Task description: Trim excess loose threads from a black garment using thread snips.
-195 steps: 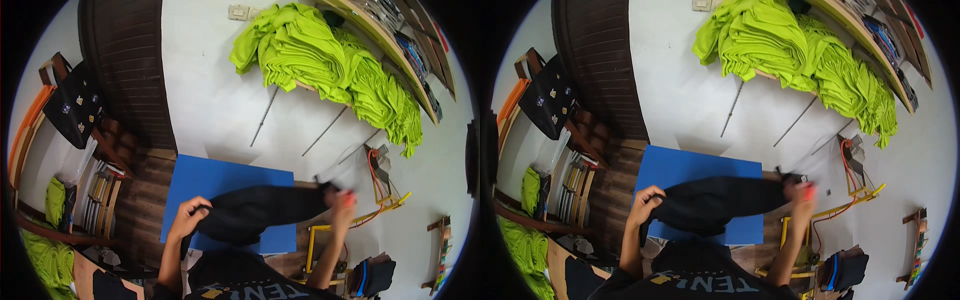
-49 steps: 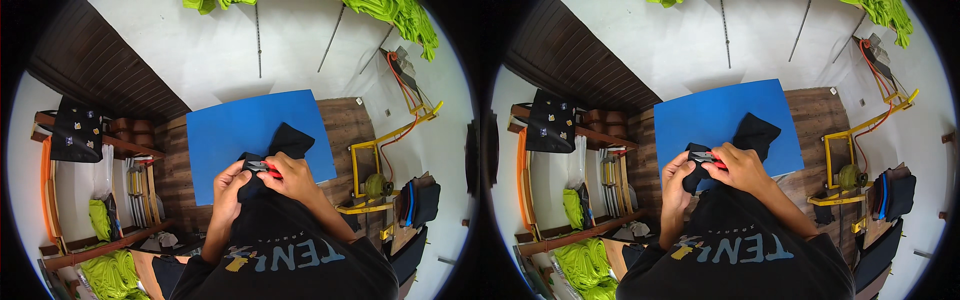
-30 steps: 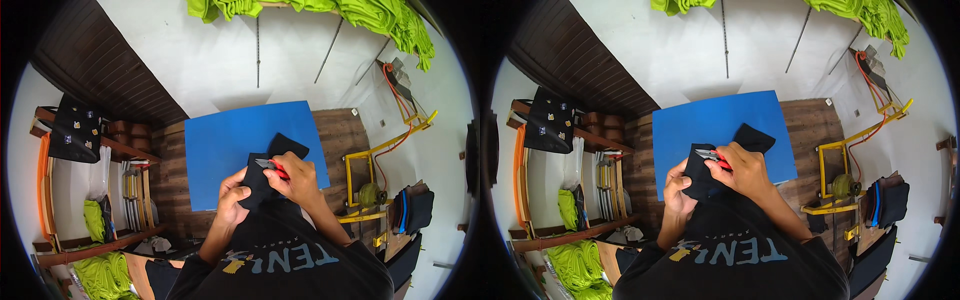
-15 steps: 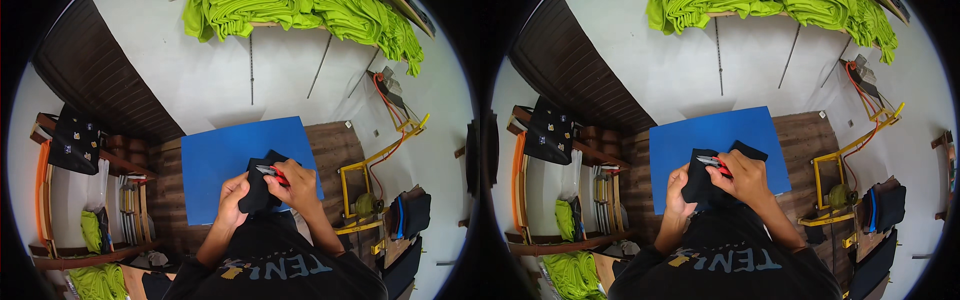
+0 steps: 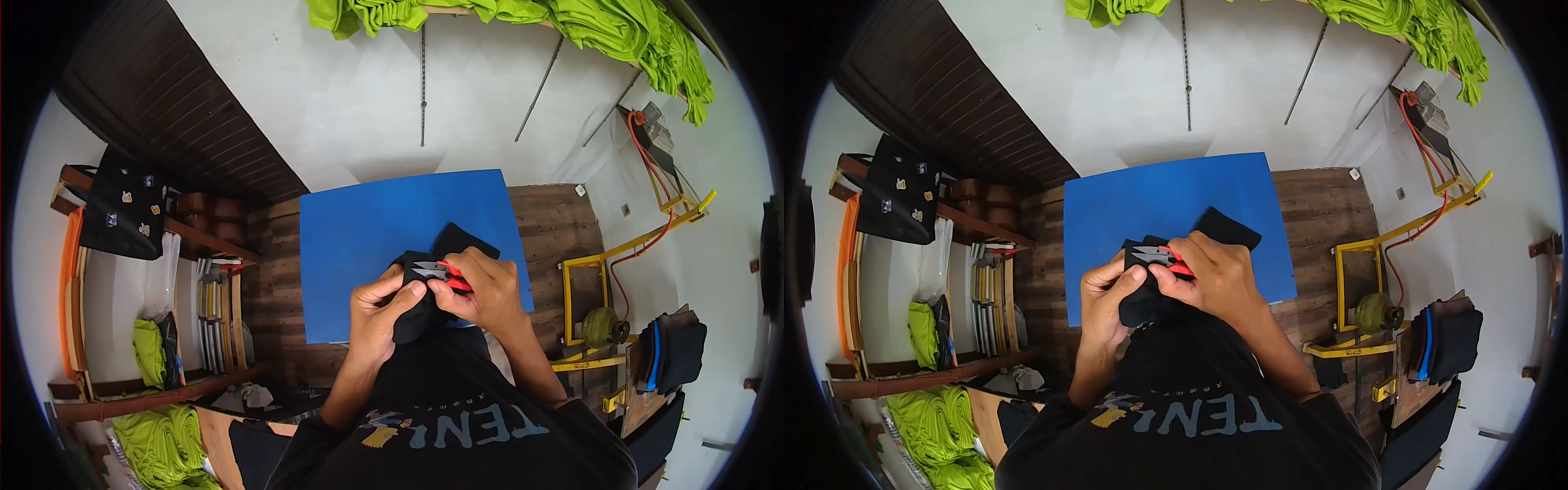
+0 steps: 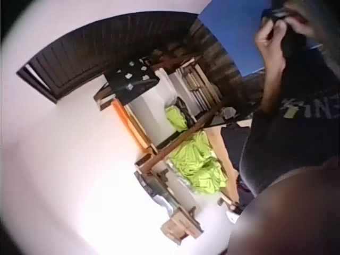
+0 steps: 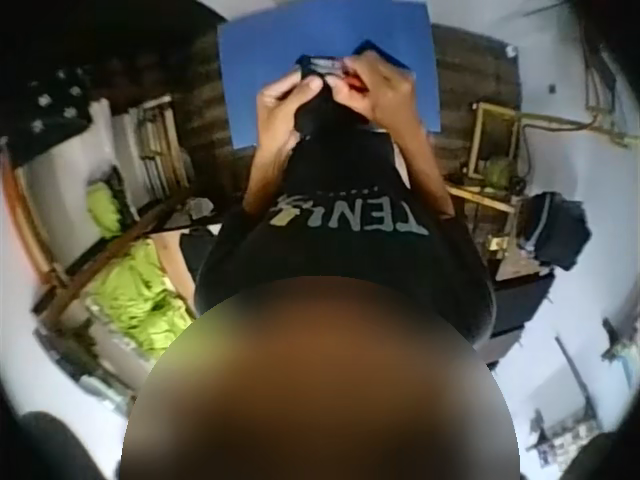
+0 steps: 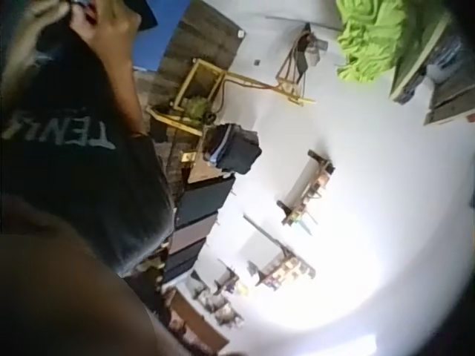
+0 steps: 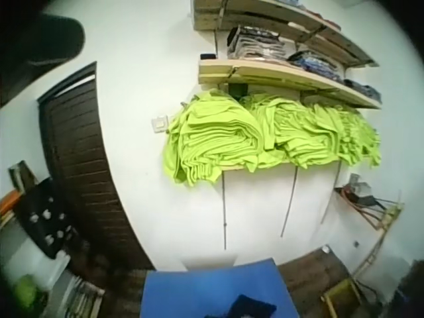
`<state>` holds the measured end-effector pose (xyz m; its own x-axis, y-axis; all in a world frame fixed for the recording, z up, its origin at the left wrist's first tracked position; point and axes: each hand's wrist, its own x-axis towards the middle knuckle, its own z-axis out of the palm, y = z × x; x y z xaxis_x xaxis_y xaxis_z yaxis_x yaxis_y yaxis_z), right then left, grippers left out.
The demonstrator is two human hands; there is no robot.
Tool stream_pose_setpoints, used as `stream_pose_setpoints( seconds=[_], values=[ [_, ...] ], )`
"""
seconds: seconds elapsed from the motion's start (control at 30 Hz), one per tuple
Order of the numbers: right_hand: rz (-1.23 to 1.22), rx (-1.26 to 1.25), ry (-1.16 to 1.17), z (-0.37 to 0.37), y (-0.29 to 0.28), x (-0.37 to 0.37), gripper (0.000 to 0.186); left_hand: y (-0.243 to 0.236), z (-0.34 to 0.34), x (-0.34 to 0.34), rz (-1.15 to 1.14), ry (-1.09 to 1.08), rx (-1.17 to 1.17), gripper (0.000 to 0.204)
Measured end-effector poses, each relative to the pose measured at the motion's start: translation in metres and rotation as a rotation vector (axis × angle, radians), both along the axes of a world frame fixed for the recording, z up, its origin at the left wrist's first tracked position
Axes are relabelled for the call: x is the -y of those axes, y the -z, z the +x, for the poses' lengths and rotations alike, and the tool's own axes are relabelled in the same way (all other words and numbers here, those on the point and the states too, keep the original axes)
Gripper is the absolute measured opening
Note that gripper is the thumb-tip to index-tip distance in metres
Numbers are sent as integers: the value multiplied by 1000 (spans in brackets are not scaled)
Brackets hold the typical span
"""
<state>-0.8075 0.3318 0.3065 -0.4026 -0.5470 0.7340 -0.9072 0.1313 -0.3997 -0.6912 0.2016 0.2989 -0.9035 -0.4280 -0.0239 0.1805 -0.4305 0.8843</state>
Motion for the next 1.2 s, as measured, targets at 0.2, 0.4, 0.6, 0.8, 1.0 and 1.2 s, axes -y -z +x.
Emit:
stream_pose_setpoints(
  seconds=[0.2, 0.4, 0.6, 0.8, 1.0, 1.2],
  values=[
    [6, 31, -13, -2, 2, -1, 24, -2, 0, -5, 113, 62, -21, 25],
    [-6, 80, 21, -1, 5, -4, 24, 6, 0, -8, 206, 166, -88, 40],
    [11, 75, 10, 0, 5, -6, 24, 16, 3, -6, 212, 178, -120, 39],
    [-2, 51, -22, 6, 3, 1, 23, 17, 4, 5, 100, 52, -1, 19],
    [-26, 38, -37, 10, 5, 14, 23, 1, 7, 10, 84, 21, 5, 22],
    [16, 22, -52, 8, 2, 25, 25, 1, 14, 20, 102, 14, -9, 26]
  ],
)
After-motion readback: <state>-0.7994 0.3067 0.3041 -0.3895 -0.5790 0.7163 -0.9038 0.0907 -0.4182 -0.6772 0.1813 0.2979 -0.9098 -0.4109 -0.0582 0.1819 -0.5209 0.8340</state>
